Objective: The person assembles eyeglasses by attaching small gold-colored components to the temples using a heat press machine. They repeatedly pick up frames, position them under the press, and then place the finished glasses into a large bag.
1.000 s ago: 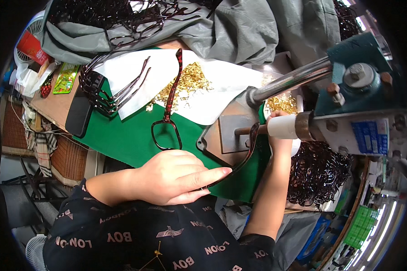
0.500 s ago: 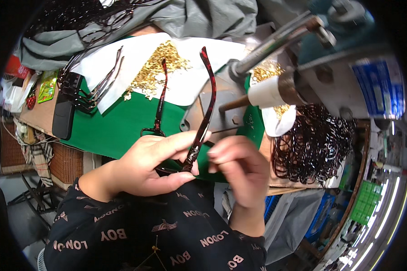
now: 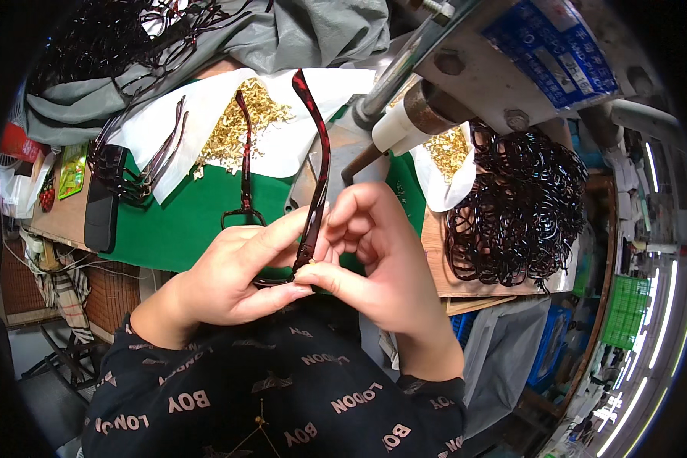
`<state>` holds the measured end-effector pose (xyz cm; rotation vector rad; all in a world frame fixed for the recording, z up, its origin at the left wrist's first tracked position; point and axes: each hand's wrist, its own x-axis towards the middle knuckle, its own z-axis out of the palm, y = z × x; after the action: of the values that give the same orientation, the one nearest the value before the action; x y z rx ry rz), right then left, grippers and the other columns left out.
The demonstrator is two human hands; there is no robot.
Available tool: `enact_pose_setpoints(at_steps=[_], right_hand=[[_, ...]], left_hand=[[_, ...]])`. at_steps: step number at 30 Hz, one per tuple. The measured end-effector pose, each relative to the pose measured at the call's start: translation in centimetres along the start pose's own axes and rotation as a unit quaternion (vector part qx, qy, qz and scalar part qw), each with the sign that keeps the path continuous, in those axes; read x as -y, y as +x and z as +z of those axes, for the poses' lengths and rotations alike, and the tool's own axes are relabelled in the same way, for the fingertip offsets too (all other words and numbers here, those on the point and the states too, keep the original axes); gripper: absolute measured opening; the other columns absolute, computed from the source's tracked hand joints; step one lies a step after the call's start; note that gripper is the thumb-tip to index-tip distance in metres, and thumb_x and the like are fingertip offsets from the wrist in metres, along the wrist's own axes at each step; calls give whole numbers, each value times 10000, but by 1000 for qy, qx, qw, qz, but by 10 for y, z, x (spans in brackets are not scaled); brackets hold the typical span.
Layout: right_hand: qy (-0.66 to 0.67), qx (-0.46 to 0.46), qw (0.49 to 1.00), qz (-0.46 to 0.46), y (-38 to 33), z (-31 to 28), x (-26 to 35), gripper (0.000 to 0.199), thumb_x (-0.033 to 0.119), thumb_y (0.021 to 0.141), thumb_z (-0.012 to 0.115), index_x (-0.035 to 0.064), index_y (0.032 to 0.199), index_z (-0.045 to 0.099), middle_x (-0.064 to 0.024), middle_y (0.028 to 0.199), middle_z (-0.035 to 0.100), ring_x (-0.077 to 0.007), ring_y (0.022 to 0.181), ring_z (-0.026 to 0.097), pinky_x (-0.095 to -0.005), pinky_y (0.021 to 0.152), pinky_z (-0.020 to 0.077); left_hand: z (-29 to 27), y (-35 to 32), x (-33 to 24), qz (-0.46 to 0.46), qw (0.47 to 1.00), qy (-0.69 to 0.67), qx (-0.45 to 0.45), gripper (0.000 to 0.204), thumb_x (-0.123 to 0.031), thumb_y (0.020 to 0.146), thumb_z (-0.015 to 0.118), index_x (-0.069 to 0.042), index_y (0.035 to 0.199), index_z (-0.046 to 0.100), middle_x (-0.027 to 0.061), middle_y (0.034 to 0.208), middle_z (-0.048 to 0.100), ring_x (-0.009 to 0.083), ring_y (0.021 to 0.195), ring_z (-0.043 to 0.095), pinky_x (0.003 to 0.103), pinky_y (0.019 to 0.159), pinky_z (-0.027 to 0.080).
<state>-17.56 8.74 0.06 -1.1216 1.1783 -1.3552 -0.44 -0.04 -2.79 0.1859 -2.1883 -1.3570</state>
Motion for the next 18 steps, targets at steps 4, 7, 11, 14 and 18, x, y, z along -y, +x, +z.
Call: enact_pose_setpoints(at_steps=[4,7,11,14,18], right_hand=[[-42,50,990,124,8,-10,15,457,-37,699,725,27,1046,435,-48,868,571,-111,767,586,-224,675,459],[-55,82,980,174,15,-4,27,338,7,722,714,-8,1009,537,-42,860,595,-105,764,581,-222,687,459],[-47,94,992,68,12,-4,23,213,89,776,664,-28,943,602,-51,851,634,-117,776,588,-250,707,459],[-46,6,999,20,4,-10,14,299,276,848,651,-15,881,585,-31,800,604,-72,677,545,-212,599,432],[-219,-153,961,-75,10,-15,28,295,258,929,538,-30,885,581,-16,787,569,-24,556,448,-164,467,328]], left_hand=[[-3,6,0,53,996,71,2,739,-118,736,717,42,1345,330,128,940,631,292,788,634,334,687,494],[-3,7,2,52,997,60,18,744,-102,760,695,64,1360,287,133,958,632,283,824,639,337,750,489],[0,10,-4,30,993,-113,34,718,-72,816,628,78,1384,215,168,1062,607,266,939,626,317,883,440],[3,24,-19,-71,917,-390,45,691,-24,887,520,38,1422,87,156,1113,557,220,959,604,310,865,450],[21,52,-17,-42,923,-376,-70,671,-28,917,490,-2,1438,68,102,1025,589,134,909,575,265,828,449]])
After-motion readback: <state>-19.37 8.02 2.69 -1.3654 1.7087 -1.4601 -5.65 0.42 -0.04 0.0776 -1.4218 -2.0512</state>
